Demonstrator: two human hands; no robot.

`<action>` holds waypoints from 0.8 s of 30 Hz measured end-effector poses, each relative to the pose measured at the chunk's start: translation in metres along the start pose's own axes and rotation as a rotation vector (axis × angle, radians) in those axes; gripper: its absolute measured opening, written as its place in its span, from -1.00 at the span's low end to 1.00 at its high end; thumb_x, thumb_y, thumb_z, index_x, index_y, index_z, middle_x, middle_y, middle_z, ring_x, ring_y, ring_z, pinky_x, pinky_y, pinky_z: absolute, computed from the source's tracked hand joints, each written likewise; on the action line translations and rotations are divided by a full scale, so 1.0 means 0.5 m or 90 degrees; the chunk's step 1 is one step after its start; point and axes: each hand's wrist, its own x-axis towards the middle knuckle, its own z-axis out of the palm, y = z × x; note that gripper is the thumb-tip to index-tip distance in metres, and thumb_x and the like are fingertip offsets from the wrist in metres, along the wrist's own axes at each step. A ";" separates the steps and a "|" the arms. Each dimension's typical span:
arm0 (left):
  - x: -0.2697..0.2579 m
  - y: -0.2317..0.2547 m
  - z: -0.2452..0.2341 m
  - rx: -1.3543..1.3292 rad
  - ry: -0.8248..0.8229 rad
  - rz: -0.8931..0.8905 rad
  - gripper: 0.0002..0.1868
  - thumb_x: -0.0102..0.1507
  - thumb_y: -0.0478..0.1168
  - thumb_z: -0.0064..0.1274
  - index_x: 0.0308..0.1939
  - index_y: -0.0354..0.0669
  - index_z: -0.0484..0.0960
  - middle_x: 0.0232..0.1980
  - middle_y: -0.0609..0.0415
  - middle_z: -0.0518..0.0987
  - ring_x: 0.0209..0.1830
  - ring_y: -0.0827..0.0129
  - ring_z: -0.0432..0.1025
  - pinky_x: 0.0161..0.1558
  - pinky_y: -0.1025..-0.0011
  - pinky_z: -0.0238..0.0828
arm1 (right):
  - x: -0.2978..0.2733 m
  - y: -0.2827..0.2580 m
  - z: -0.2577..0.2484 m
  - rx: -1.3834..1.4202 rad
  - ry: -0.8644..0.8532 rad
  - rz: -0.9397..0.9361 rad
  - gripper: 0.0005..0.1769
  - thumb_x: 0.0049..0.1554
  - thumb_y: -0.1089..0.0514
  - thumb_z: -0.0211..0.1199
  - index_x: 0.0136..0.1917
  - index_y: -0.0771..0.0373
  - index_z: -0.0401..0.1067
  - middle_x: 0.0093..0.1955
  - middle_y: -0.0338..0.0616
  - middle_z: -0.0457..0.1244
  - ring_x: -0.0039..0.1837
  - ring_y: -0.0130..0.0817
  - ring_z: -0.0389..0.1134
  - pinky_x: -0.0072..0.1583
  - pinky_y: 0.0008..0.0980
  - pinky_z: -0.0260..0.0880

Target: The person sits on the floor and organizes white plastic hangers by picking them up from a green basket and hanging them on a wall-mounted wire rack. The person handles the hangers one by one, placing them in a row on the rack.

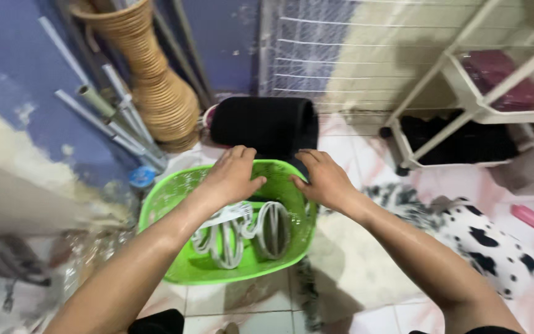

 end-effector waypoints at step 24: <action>0.002 0.111 0.130 -0.404 0.014 -0.268 -0.27 0.21 0.03 0.19 0.39 -0.12 0.34 0.53 -0.08 0.25 0.54 0.06 0.15 0.48 0.15 0.07 | -0.126 0.120 -0.092 0.126 0.080 0.210 -0.42 0.01 0.00 0.41 0.23 0.33 0.45 0.38 0.10 0.27 0.41 0.06 0.26 0.36 -0.12 0.28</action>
